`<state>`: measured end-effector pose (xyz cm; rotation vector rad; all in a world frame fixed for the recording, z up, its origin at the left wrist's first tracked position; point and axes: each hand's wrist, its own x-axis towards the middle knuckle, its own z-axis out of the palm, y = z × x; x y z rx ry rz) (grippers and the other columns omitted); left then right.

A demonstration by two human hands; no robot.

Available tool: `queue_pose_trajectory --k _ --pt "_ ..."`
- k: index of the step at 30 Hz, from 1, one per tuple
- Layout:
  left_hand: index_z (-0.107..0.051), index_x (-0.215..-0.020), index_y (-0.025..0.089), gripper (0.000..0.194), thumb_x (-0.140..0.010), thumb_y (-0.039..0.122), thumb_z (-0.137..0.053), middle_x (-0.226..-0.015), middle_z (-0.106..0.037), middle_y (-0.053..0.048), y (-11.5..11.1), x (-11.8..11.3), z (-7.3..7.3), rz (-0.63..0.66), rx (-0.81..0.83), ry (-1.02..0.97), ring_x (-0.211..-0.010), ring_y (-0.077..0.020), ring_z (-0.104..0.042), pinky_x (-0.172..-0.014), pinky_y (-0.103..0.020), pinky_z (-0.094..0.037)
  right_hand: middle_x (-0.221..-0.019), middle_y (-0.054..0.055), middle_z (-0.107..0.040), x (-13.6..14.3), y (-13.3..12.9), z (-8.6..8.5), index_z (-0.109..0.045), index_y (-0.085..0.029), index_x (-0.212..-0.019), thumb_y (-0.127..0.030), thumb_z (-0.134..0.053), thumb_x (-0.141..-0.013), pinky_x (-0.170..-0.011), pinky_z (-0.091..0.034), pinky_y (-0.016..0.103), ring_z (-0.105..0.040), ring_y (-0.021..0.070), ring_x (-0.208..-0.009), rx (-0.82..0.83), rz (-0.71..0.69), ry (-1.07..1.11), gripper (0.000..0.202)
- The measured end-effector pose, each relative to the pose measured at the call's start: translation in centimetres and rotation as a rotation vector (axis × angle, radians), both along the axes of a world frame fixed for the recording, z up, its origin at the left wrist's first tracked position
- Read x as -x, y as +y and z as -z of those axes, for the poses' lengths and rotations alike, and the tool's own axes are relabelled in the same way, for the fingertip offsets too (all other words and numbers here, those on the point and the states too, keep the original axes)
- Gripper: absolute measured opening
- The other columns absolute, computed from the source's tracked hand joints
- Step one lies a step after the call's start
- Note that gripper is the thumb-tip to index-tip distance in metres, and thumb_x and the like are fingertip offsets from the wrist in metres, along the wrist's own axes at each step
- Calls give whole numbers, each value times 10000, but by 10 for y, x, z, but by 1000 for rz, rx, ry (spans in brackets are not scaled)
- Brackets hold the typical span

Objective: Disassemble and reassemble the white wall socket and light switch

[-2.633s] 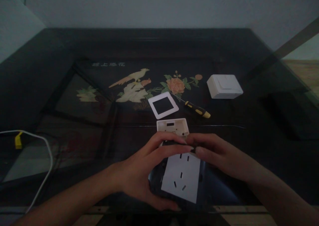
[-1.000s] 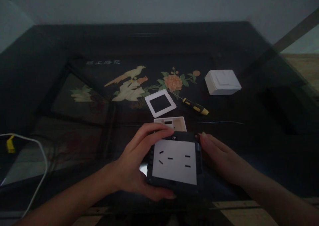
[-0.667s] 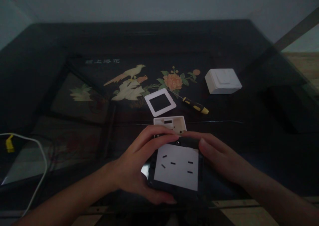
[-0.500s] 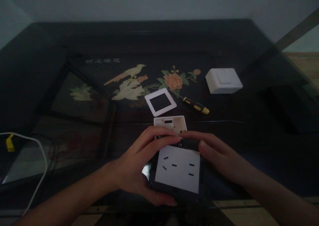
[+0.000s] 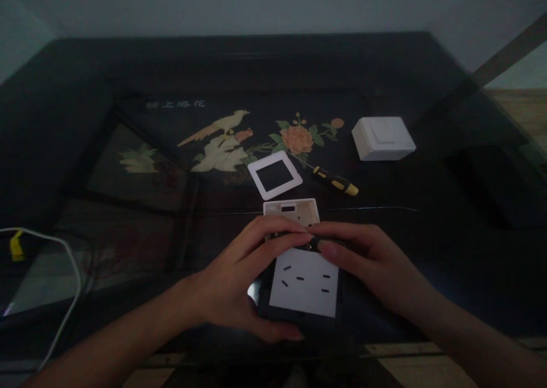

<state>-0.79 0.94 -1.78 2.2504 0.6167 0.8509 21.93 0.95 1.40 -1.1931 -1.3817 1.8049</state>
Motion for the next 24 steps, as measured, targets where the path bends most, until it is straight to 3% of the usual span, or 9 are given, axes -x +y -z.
queue_pose_trajectory --k 5,10,14,19,24 --pt "-383 -1443 174 907 -723 546 -791 -1320 -495 -145 1 -1 1 -17 -53 29 -1246 -281 -509 -1079 -399 -478 -820 -8 -750 3 0 4 -731 -231 -884 -280 -731 -801 -611 -545 228 -699 139 -749 59 96 28 97" --pt "-288 -1505 216 994 -719 559 -792 -1345 -511 -150 -2 -2 2 -43 -22 43 -1248 -302 -526 -1048 -437 -504 -741 -59 -679 3 -4 3 -578 -239 -831 -199 -748 -770 -532 -514 190 -658 104 -650 41 197 77 186" --pt "-216 -1534 276 1061 -697 549 -809 -1376 -524 -146 -4 -1 4 -50 48 55 -1250 -324 -534 -1033 -487 -513 -832 -26 -710 5 -7 0 -668 -241 -845 -202 -758 -772 -593 -533 199 -672 118 -747 -138 138 -37 122" --pt "-185 -1549 289 1091 -697 567 -808 -1392 -521 -151 -6 -1 6 -45 39 67 -1254 -332 -537 -1024 -499 -516 -953 8 -751 8 -7 4 -728 -245 -924 -231 -765 -780 -693 -567 263 -693 160 -851 -143 98 -7 150" --pt "-154 -1565 257 1077 -742 584 -766 -1359 -531 -160 -7 -3 7 -48 -34 93 -1239 -323 -546 -1022 -470 -522 -830 -16 -708 8 -5 9 -708 -235 -790 -185 -765 -765 -662 -530 255 -657 143 -790 -135 94 28 80"
